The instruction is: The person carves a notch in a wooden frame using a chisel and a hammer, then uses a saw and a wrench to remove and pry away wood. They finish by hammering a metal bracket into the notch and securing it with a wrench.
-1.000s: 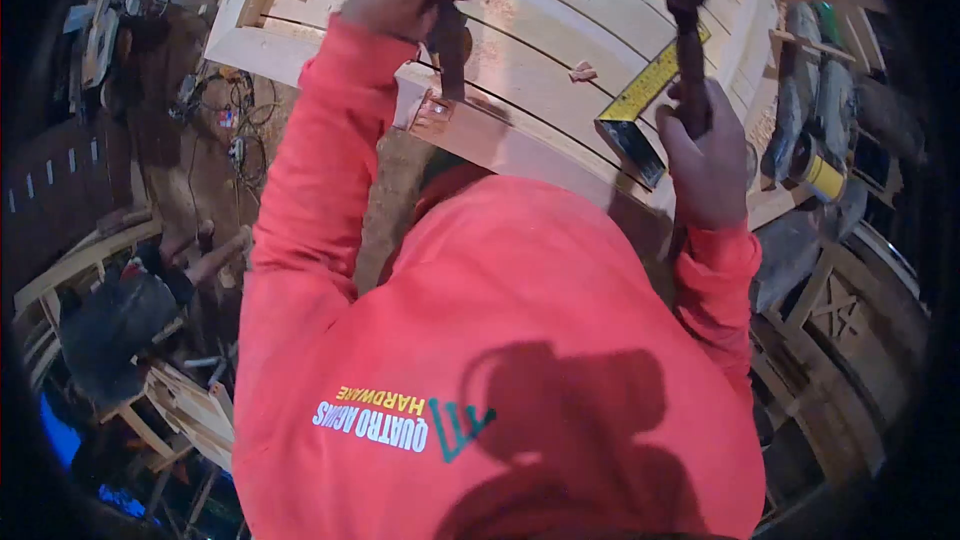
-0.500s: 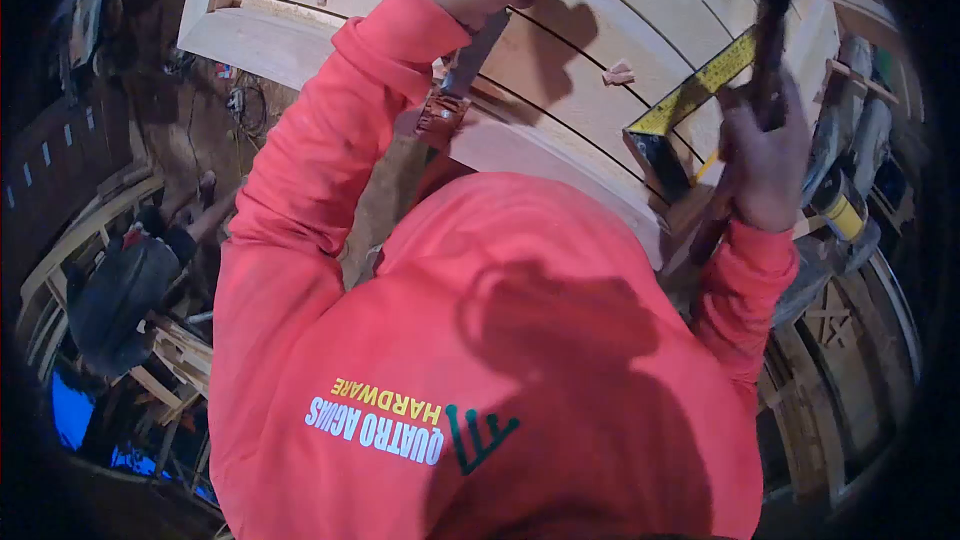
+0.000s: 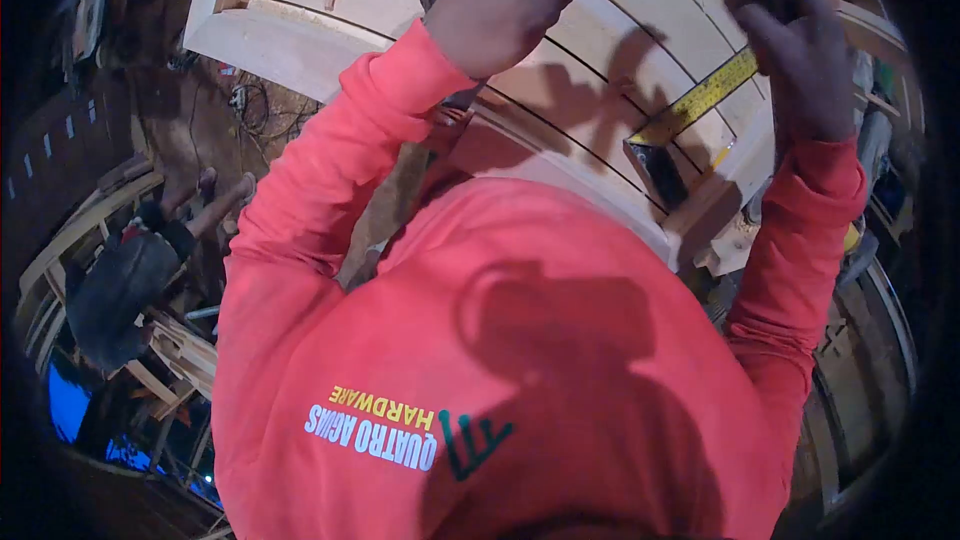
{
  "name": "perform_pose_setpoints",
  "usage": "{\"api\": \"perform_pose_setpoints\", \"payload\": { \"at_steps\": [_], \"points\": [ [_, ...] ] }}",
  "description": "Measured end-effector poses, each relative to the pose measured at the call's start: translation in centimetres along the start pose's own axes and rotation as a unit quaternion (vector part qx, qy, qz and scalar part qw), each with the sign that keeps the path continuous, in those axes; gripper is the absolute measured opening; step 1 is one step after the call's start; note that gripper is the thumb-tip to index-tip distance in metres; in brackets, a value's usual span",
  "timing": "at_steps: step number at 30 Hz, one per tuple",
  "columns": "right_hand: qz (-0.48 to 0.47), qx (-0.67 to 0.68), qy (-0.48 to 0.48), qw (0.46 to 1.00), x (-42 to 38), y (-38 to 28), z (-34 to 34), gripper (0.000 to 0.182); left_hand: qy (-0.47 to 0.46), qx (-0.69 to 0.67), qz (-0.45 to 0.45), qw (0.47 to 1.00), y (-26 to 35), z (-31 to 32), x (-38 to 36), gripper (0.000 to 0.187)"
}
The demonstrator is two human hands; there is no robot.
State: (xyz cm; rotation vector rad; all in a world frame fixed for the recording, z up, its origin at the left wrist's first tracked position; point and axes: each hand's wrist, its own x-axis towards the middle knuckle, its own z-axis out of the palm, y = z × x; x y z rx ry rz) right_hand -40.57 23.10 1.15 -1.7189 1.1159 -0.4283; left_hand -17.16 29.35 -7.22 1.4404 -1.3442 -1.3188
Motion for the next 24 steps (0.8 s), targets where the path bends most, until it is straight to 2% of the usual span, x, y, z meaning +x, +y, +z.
{"api": "perform_pose_setpoints", "payload": {
  "at_steps": [3,5,6,7,9,11,12,14,15,17,18,19,20,21,22,23,24],
  "points": [
    [-0.049,0.177,-0.069,0.981,-0.7,-0.6,-1.4,0.063,-0.070,-0.007,0.043,0.997,-1.1,-1.2,0.2,0.056],
    [0.037,0.051,-0.044,0.997,0.2,1.1,-0.6,0.064,-0.037,-0.015,-0.003,0.999,-0.5,0.0,0.2,0.055],
    [0.010,0.006,-0.025,1.000,0.6,2.2,0.3,0.062,-0.020,-0.017,-0.023,0.999,-0.1,0.3,0.3,0.054],
    [-0.015,-0.040,-0.003,0.999,1.0,3.3,1.1,0.060,-0.011,0.014,0.026,0.999,-0.9,0.3,0.6,0.054],
    [-0.077,-0.020,0.041,0.996,0.5,5.6,1.5,0.061,0.006,0.068,0.123,0.990,-3.4,0.6,1.4,0.055],
    [-0.041,-0.050,0.052,0.997,0.6,5.5,1.5,0.064,0.024,0.080,0.143,0.986,-4.0,0.7,1.8,0.057],
    [0.029,-0.086,0.041,0.995,0.5,3.6,2.0,0.066,0.032,0.089,0.147,0.985,-4.1,0.6,1.6,0.058],
    [0.074,-0.105,0.023,0.991,0.3,2.8,2.3,0.066,0.005,0.010,0.029,1.000,-4.1,1.0,1.6,0.056],
    [0.049,-0.091,0.015,0.995,0.2,3.2,2.0,0.063,-0.008,-0.032,-0.028,0.999,-3.9,1.4,1.7,0.055],
    [0.041,-0.062,0.033,0.997,-0.6,3.7,1.4,0.061,-0.041,-0.152,-0.231,0.960,-3.5,1.8,3.5,0.053],
    [0.058,-0.043,0.054,0.996,-1.2,4.5,2.1,0.063,-0.053,-0.212,-0.329,0.919,-3.8,1.6,4.8,0.052],
    [0.071,-0.024,0.076,0.994,-1.6,5.6,2.7,0.065,-0.103,-0.276,-0.327,0.898,-7.4,2.0,6.9,0.051],
    [0.085,-0.003,0.099,0.991,-2.0,6.7,3.1,0.068,-0.162,-0.319,-0.309,0.881,-6.2,1.0,7.0,0.051],
    [0.046,-0.007,0.134,0.990,-2.6,8.2,3.4,0.057,-0.224,-0.358,-0.293,0.858,-3.8,-0.7,6.7,0.051],
    [0.060,-0.008,0.151,0.987,-3.5,8.6,3.5,0.055,-0.284,-0.394,-0.280,0.828,-1.2,-2.4,5.9,0.051],
    [0.074,-0.010,0.167,0.983,-4.3,9.0,3.6,0.053,-0.302,-0.361,-0.200,0.860,2.4,-4.7,4.0,0.041],
    [0.132,-0.011,0.167,0.977,-5.8,8.2,3.6,0.058,-0.312,-0.273,-0.113,0.903,3.9,-6.1,2.2,0.036]
  ]
}}
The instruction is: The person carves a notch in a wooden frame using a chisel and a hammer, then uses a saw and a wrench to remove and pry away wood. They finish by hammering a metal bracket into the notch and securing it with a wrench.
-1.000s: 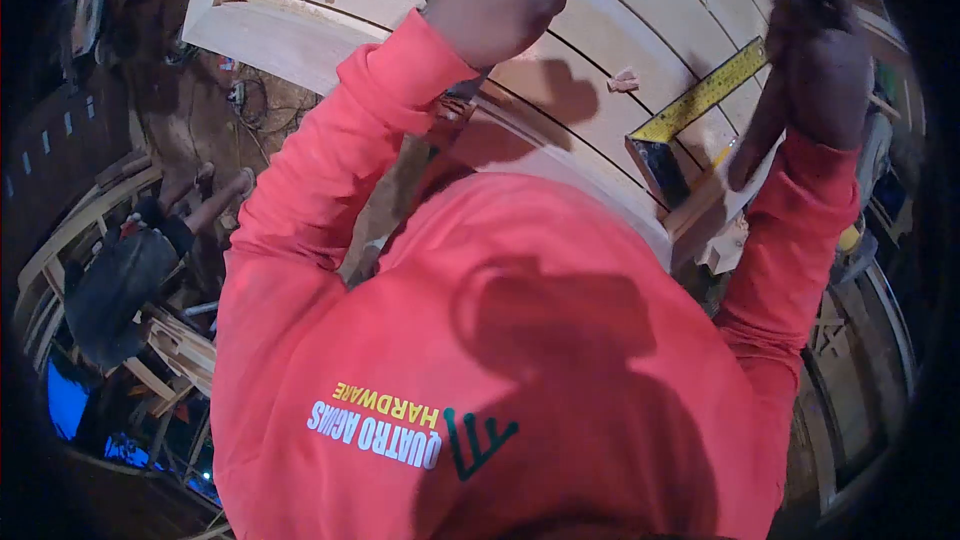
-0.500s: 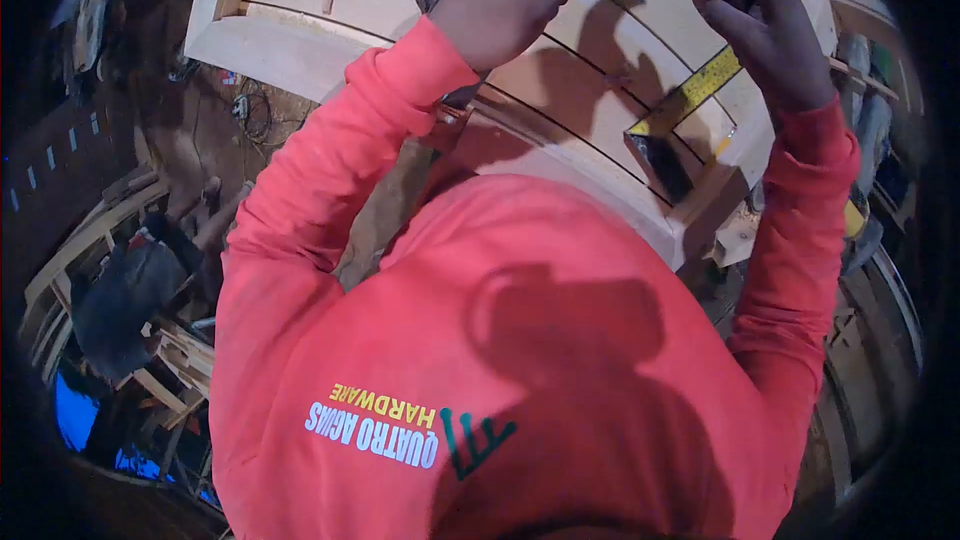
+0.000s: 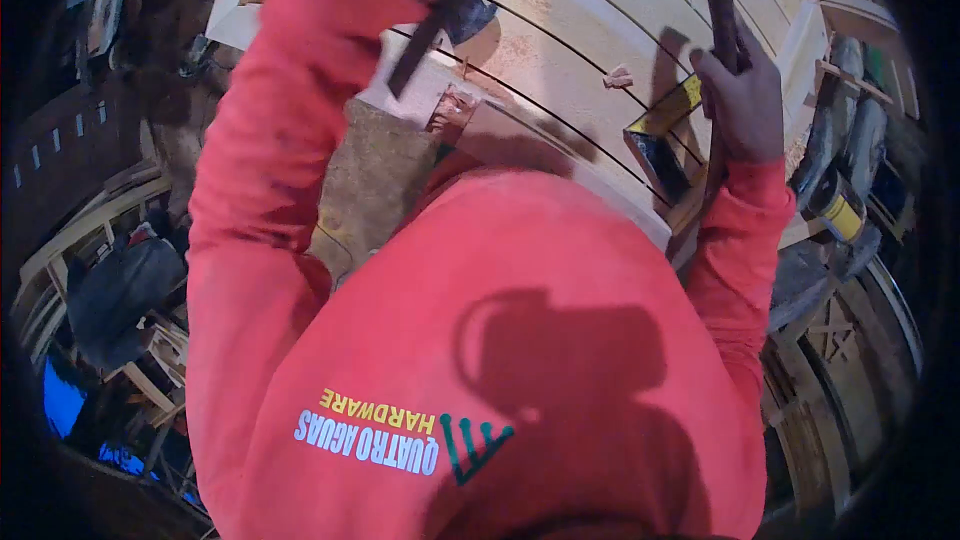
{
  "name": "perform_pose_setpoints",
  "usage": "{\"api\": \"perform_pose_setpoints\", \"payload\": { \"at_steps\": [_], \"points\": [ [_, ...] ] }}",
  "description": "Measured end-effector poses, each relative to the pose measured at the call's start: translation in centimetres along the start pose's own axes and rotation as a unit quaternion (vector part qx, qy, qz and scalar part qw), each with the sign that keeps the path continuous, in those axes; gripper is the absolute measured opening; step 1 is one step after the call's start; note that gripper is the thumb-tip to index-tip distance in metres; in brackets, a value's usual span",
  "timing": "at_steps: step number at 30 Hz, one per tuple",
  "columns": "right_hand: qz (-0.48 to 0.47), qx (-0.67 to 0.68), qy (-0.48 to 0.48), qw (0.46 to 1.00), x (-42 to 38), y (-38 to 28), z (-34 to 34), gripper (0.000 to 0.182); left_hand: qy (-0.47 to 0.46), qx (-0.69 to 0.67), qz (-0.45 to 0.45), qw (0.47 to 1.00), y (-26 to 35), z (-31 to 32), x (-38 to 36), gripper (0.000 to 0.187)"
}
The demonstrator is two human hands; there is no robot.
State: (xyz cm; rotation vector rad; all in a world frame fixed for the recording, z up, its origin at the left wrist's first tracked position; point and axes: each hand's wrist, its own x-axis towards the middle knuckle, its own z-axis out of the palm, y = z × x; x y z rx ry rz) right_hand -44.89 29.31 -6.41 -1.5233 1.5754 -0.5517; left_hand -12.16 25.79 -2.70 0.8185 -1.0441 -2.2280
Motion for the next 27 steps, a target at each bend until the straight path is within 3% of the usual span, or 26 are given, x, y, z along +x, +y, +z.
{"api": "perform_pose_setpoints", "payload": {
  "at_steps": [2,3,5,6,9,12,14,15,16,18,20,21,23,24,26,27],
  "points": [
    [0.063,0.011,0.005,0.998,-2.2,0.2,-1.2,0.063,0.022,0.283,0.097,0.954,0.3,0.9,-3.7,0.029],
    [0.071,0.033,0.008,0.997,-3.1,1.6,-1.7,0.063,0.041,0.438,0.139,0.887,-1.2,0.9,-4.9,0.030],
    [0.072,0.046,0.033,0.996,-5.6,2.8,-2.0,0.063,0.052,0.628,0.139,0.764,-5.5,1.0,-6.7,0.031],
    [0.060,0.037,0.055,0.996,-6.7,2.8,-2.0,0.062,0.049,0.676,0.102,0.728,-7.8,0.9,-7.4,0.031],
    [0.060,0.042,0.088,0.993,-9.2,3.0,-1.7,0.061,0.078,0.661,0.055,0.745,-11.5,0.1,-8.4,0.028],
    [0.096,0.071,0.073,0.990,-11.4,2.1,-1.4,0.061,0.263,0.635,0.009,0.726,-10.4,-2.1,-8.7,0.025],
    [0.082,0.077,0.073,0.991,-12.3,2.2,-1.6,0.060,0.337,0.694,0.037,0.635,-8.9,-3.6,-10.4,0.030],
    [0.055,0.070,0.080,0.993,-12.8,2.8,-1.5,0.061,0.363,0.706,0.144,0.591,-8.0,-3.2,-11.5,0.042],
    [0.030,0.063,0.086,0.994,-13.4,3.2,-1.5,0.061,0.371,0.697,0.169,0.590,-7.2,-2.3,-12.2,0.054],
    [0.039,0.076,0.073,0.994,-14.4,3.1,-1.4,0.060,0.377,0.686,0.207,0.587,-6.3,0.8,-12.4,0.059],
    [0.050,0.073,0.068,0.994,-15.5,2.9,-0.8,0.060,0.270,0.526,0.235,0.771,-6.3,5.3,-11.4,0.063],
    [0.056,0.063,0.070,0.994,-16.0,2.8,-0.6,0.060,0.206,0.474,0.244,0.820,-7.6,7.0,-10.1,0.064],
    [0.066,0.038,0.093,0.993,-17.1,2.5,0.0,0.058,0.133,0.492,0.268,0.818,-10.0,10.6,-8.0,0.060],
    [0.069,0.024,0.115,0.991,-17.7,2.3,0.4,0.056,0.125,0.563,0.283,0.766,-10.7,12.2,-7.3,0.055],
    [0.063,0.003,0.153,0.986,-19.1,2.1,1.3,0.052,0.114,0.596,0.305,0.734,-11.8,14.2,-5.5,0.049],
    [0.055,-0.007,0.167,0.984,-20.0,2.2,1.6,0.049,0.115,0.562,0.321,0.754,-11.8,14.4,-5.0,0.049]
  ]
}}
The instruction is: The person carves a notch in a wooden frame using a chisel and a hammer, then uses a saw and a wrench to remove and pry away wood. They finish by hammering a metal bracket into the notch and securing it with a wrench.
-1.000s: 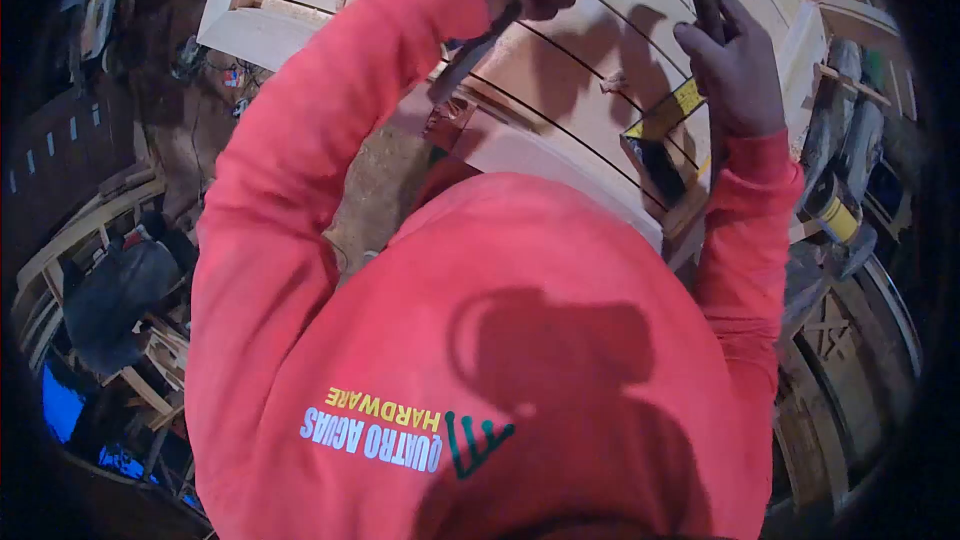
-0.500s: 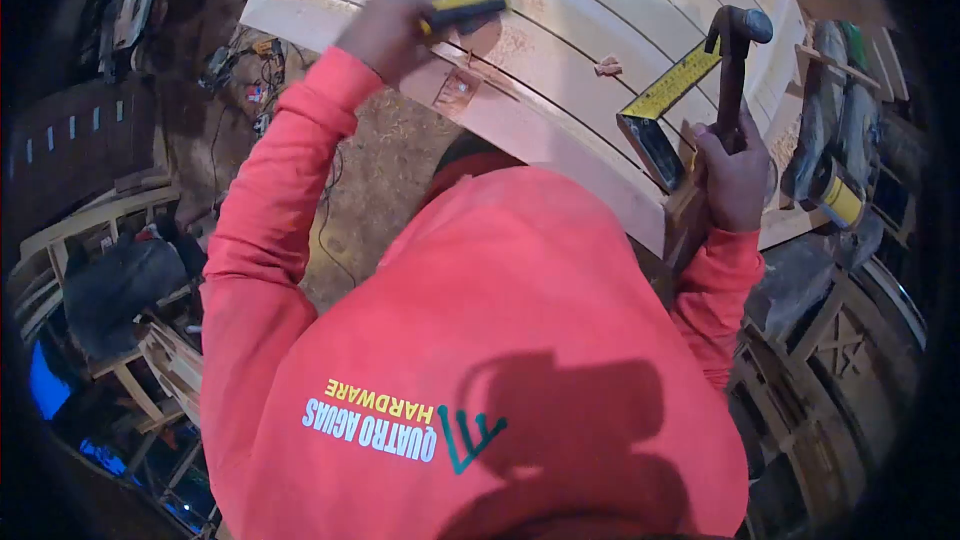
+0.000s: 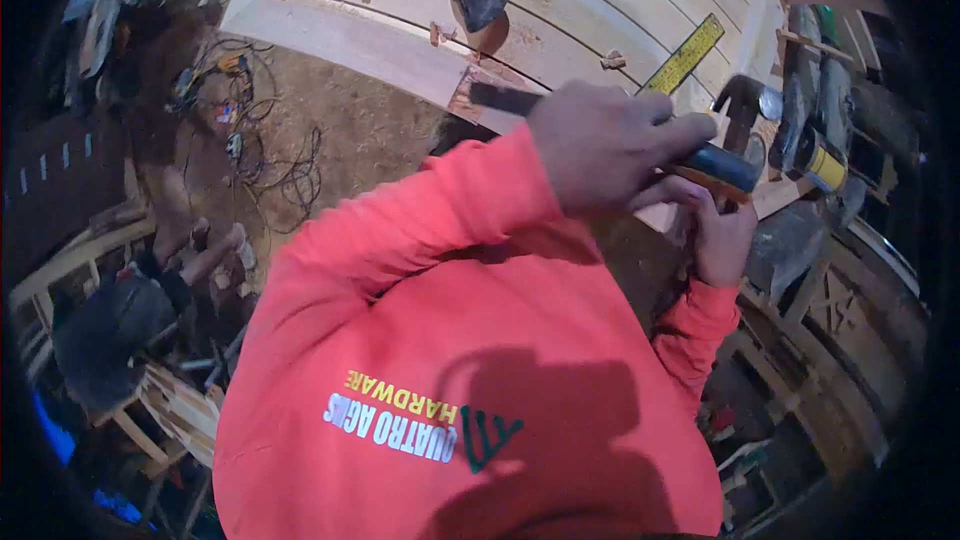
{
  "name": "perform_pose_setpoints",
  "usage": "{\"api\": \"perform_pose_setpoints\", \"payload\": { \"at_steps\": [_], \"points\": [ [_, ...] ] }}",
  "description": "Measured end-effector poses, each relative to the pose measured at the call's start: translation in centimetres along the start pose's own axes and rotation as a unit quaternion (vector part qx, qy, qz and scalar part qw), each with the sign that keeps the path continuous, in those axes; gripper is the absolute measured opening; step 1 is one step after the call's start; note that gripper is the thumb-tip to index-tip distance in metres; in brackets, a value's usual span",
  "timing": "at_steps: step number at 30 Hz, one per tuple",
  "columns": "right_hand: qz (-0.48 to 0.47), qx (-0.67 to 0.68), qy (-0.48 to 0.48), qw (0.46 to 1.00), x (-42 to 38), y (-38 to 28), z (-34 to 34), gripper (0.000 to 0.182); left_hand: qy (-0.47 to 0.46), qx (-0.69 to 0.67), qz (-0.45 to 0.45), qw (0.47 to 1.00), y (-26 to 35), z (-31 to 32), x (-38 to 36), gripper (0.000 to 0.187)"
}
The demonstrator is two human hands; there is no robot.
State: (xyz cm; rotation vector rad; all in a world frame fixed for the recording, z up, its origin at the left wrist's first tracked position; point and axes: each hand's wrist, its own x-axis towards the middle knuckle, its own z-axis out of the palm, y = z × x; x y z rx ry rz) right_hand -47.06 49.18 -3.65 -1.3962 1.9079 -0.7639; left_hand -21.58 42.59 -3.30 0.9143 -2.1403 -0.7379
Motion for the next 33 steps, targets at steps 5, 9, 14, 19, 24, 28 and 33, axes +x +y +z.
{"api": "perform_pose_setpoints", "payload": {
  "at_steps": [5,9,14,19,24,28,33],
  "points": [
    [0.141,-0.030,0.035,0.989,-3.7,-2.6,0.3,0.046,0.089,-0.093,-0.007,0.992,-2.0,0.1,1.5,0.058],
    [0.077,-0.102,0.061,0.990,-5.6,-5.6,1.6,0.055,0.077,-0.098,-0.010,0.992,-2.9,-2.1,1.2,0.061],
    [0.132,-0.046,0.116,0.983,-7.8,-7.2,2.6,0.058,0.093,-0.150,0.019,0.984,-3.6,-1.4,-0.7,0.061],
    [0.182,-0.036,0.176,0.967,-9.6,-10.6,2.6,0.046,0.121,-0.184,0.045,0.974,-3.8,-1.3,-1.7,0.061],
    [0.157,-0.048,0.231,0.959,-10.2,-11.8,2.1,0.034,0.137,-0.186,0.065,0.971,-4.1,-1.3,-2.1,0.062],
    [0.161,-0.010,0.246,0.956,-10.4,-12.6,2.0,0.035,0.151,-0.195,0.076,0.966,-4.0,-1.3,-2.3,0.062],
    [0.154,-0.018,0.245,0.957,-10.5,-12.7,2.1,0.034,0.160,-0.204,0.081,0.962,-4.1,-1.3,-2.5,0.062]
  ]
}}
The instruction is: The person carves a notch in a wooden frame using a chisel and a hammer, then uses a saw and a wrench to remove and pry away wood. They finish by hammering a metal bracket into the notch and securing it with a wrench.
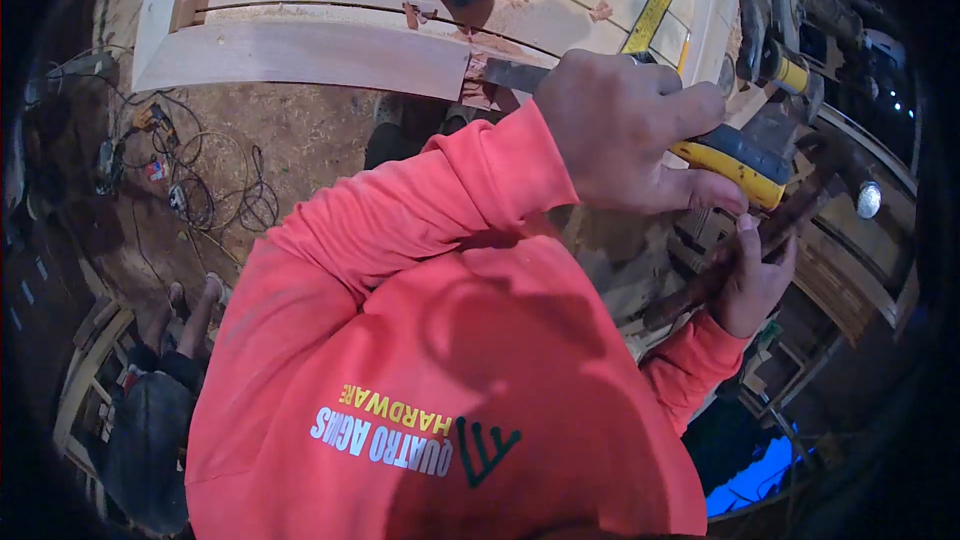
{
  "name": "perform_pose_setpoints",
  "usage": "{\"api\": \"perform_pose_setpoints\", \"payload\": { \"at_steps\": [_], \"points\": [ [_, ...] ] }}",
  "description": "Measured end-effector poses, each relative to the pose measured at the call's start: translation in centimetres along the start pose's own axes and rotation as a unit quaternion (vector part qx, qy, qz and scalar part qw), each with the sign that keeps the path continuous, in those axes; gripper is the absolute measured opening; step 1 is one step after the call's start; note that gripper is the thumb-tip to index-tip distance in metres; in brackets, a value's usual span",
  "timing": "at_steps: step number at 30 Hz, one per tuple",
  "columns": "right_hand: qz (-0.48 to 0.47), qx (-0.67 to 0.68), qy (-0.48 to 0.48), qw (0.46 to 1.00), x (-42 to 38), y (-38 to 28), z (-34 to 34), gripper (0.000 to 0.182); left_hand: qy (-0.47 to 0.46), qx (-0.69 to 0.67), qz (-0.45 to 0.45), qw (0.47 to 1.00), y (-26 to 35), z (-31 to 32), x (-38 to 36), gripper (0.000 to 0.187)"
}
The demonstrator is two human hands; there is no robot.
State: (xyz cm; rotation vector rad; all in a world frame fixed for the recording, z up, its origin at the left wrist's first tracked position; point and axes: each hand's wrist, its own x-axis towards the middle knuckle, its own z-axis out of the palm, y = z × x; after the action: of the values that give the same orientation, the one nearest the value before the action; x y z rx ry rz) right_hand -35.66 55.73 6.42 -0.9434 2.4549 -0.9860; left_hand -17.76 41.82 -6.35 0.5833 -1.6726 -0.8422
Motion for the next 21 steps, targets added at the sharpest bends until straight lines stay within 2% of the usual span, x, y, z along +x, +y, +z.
{"api": "perform_pose_setpoints", "payload": {
  "at_steps": [6,9,12,13,16,18,20,21],
  "points": [
    [0.002,-0.012,-0.007,1.000,-0.1,0.3,-0.1,0.035,-0.017,0.019,0.005,1.000,0.1,-0.4,-0.1,0.061],
    [-0.026,0.026,0.029,0.999,-0.6,-0.6,-0.3,0.033,0.023,-0.008,0.020,0.999,-0.5,0.0,-0.2,0.061],
    [-0.133,0.108,0.128,0.977,-1.5,-3.2,0.5,0.030,0.000,-0.018,0.002,1.000,-0.9,-0.5,0.0,0.063],
    [-0.164,0.195,0.013,0.967,-0.2,-2.8,-1.8,0.026,0.002,-0.018,0.004,1.000,-0.8,-0.5,0.0,0.062],
    [-0.143,0.127,0.043,0.981,-0.4,-2.8,0.0,0.022,0.003,-0.018,0.007,1.000,-0.6,-0.8,-0.2,0.061],
    [-0.171,-0.078,0.002,0.982,-1.0,-1.2,2.0,0.015,0.001,-0.015,0.006,1.000,-0.5,-1.1,-0.1,0.061],
    [-0.312,-0.218,-0.115,0.917,-0.5,0.3,2.4,0.012,0.002,-0.017,0.001,1.000,-0.6,-1.0,-0.4,0.060],
    [-0.301,-0.149,-0.056,0.940,-1.1,-1.2,3.5,0.013,0.005,-0.013,-0.001,1.000,-1.0,-1.2,-0.3,0.059]
  ]
}}
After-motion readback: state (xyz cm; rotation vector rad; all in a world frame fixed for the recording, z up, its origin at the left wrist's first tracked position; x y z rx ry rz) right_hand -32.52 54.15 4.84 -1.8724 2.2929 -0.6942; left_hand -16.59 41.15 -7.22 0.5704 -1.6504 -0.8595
